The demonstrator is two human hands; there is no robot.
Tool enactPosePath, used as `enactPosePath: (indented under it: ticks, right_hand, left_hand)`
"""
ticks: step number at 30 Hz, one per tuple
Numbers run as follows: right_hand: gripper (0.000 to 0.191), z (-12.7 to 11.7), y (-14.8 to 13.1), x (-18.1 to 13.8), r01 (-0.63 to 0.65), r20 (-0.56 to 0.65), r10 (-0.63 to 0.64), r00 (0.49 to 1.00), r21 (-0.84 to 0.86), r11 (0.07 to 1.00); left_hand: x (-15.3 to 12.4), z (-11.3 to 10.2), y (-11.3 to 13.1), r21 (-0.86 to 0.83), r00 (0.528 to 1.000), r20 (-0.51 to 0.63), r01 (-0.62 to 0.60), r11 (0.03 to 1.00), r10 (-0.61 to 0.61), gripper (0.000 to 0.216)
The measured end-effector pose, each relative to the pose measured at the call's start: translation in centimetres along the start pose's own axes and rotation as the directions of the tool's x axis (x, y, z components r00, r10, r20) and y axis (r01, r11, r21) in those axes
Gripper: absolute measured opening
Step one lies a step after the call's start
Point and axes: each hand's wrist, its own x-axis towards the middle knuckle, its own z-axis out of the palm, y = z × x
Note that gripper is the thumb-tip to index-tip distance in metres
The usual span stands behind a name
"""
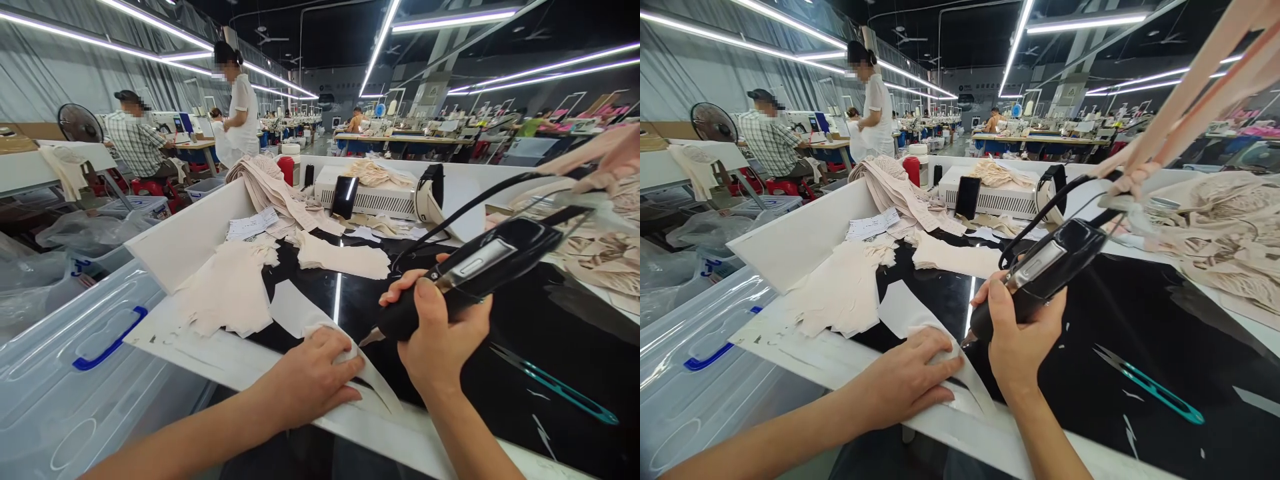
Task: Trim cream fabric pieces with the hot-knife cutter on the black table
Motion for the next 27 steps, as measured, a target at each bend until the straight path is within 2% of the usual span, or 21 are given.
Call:
enactPosePath:
  ticks: [4, 15, 27]
  right_hand:
    - [0.059, 0.27, -0.22, -0.03, -0.008, -0.023, 0.009, 1.000, 0.024, 1.000]
    - [0.045, 0.03, 0.29, -0.41, 0.006, 0.020, -0.005, 1.000, -0.013, 1.000]
    - [0.050, 0.51, -0.01, -0.25, -0.018, 0.004, 0.018, 1.000, 0.023, 1.000]
  left_hand:
    - [0.01, 0.08, -0.01, -0.012, 1.000, -0.001, 0.006, 1.000, -0.006, 0.037]
    - [0.04, 0.15, 0.06, -0.004, 0.999, -0.043, -0.019, 1.000, 0.019, 0.041]
    - [-0.27, -0.21, 0.14, 0.045, 0.999, -0.024, -0.023, 0.999, 0.024, 0.042]
